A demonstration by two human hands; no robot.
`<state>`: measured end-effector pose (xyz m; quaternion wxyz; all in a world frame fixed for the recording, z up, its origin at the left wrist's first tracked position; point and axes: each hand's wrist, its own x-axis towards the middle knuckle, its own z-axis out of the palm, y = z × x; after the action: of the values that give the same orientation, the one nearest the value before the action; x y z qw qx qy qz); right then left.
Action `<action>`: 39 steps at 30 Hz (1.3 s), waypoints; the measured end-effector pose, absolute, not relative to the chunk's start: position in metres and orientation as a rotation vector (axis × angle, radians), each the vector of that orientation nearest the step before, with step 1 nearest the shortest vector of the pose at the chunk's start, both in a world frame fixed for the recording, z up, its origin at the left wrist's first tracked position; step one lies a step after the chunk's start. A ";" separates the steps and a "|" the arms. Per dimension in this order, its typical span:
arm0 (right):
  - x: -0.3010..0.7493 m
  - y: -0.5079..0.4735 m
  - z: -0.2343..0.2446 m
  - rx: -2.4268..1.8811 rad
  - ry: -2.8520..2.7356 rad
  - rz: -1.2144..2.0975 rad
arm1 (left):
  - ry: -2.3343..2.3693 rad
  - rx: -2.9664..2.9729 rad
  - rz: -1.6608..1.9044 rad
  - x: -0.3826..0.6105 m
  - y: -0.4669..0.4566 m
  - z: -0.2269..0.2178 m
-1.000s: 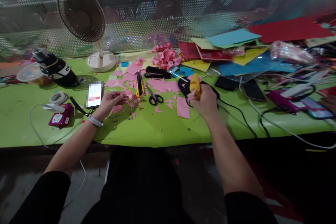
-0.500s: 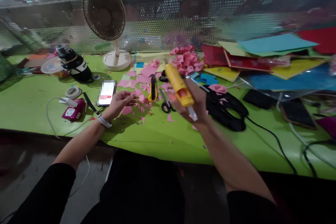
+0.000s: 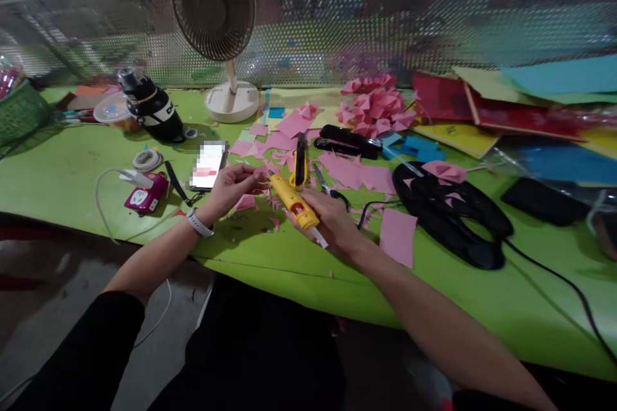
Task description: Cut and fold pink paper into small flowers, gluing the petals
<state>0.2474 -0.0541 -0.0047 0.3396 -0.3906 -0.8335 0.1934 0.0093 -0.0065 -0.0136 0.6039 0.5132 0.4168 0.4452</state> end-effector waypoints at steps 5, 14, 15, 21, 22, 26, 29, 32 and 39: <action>0.246 -0.055 -0.005 -1.063 -2.168 0.495 | 0.962 1.217 1.036 0.010 -0.008 -0.011; 0.244 -0.054 -0.008 -1.055 -2.155 0.506 | 0.922 1.268 1.065 0.010 -0.009 -0.014; 0.244 -0.054 -0.008 -1.058 -2.158 0.506 | 0.916 1.276 1.065 0.010 -0.009 -0.015; 0.244 -0.052 -0.012 -0.981 -2.148 0.434 | 0.870 1.309 1.074 0.009 -0.006 -0.020; 0.244 -0.052 -0.012 -0.962 -2.147 0.422 | 0.870 1.308 1.074 0.009 -0.006 -0.021; 0.245 -0.050 -0.014 -0.869 -2.135 0.349 | 0.863 1.301 1.086 0.009 -0.004 -0.022; 0.247 -0.049 -0.017 -0.844 -2.146 0.303 | 0.875 1.296 1.090 0.009 -0.004 -0.022; 0.247 -0.049 -0.019 -0.865 -2.150 0.327 | 0.879 1.297 1.083 0.009 -0.004 -0.020; 0.248 -0.046 -0.018 -0.908 -2.151 0.275 | 0.898 1.300 1.073 0.008 -0.004 -0.018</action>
<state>0.2482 -0.0463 -0.0183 0.3853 -0.3564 -0.8444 0.1079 0.0079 -0.0044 -0.0184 0.5776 0.5556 0.3836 0.4588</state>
